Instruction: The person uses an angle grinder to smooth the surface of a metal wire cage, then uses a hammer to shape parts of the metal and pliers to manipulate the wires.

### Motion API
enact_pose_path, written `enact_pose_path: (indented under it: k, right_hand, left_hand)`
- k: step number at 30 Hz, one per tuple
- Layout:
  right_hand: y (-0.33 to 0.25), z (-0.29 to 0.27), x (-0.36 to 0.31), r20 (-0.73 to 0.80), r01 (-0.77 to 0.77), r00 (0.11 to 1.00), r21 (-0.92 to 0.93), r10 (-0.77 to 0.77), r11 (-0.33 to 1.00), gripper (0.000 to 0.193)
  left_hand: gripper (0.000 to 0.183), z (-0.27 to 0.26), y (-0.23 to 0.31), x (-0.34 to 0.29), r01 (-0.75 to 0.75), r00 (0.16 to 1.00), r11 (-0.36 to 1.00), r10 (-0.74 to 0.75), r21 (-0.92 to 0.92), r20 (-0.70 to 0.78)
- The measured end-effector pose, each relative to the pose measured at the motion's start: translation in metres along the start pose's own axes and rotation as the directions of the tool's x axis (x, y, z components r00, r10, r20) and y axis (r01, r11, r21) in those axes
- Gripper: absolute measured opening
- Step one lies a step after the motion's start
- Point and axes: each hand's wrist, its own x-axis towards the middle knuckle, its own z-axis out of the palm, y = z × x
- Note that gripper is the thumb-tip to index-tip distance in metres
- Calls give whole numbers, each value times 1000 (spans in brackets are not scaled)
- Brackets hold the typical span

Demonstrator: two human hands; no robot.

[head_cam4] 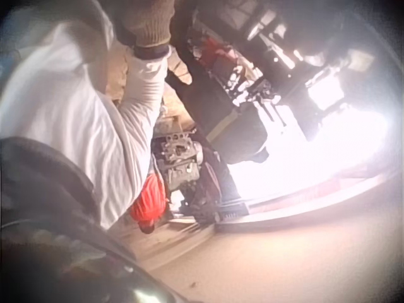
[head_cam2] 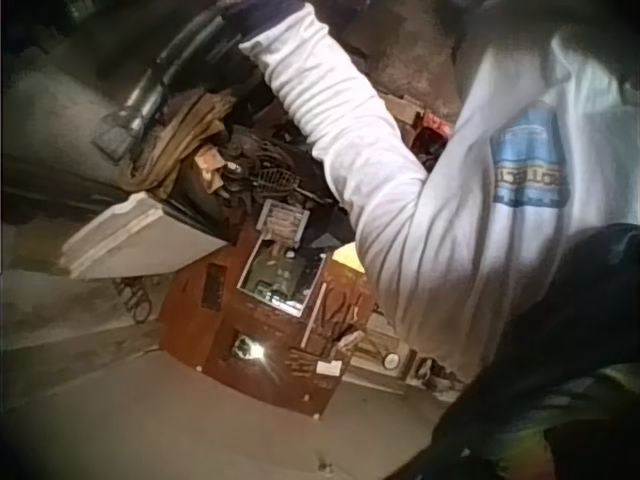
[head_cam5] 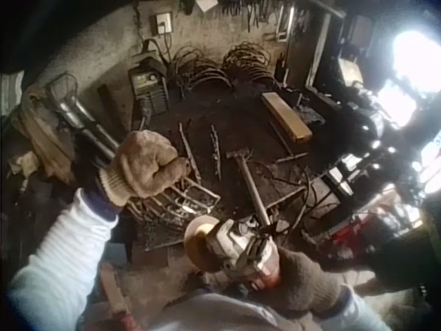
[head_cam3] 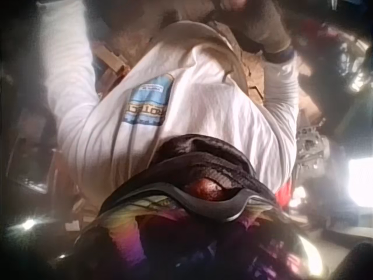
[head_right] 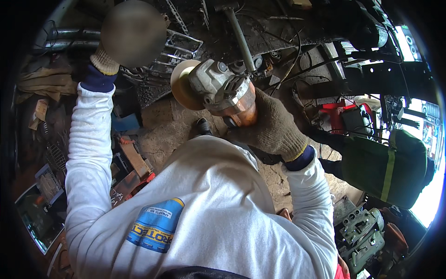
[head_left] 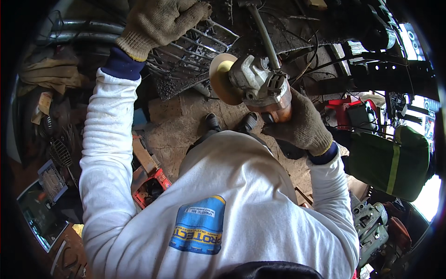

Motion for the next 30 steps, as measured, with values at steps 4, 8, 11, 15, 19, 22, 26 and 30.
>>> enact_pose_path:
  k: [4,8,11,15,19,22,26,30]
  right_hand:
    - [2,2,0,-27,21,999,-15,-21,1000,85]
    - [-1,1,4,-7,8,1000,-4,-8,1000,85]
    - [5,1,7,-26,58,998,-43,-59,997,84]
    - [1,1,9,-27,59,998,-79,-61,995,80]
    - [-5,2,13,-19,65,998,-106,-68,992,76]
    - [-6,4,15,4,36,999,-40,-36,999,75]
    - [-10,7,16,-21,46,999,-29,-46,999,75]
    - [-17,4,16,34,50,998,-86,-47,995,72]
  left_hand:
    - [58,4,1,4,-22,997,998,18,-55,-71]
    - [56,2,1,2,6,1000,1000,-6,-6,-28]
    - [55,2,3,3,-16,998,1000,16,8,-55]
    - [55,4,4,4,-21,998,1000,20,-14,-61]
    - [56,3,3,3,-3,1000,1000,4,7,-30]
    - [57,5,6,5,-23,999,999,24,25,-35]
    - [59,4,6,2,-15,1000,998,16,63,-21]
    - [59,5,8,2,-7,1000,1000,7,19,-28]
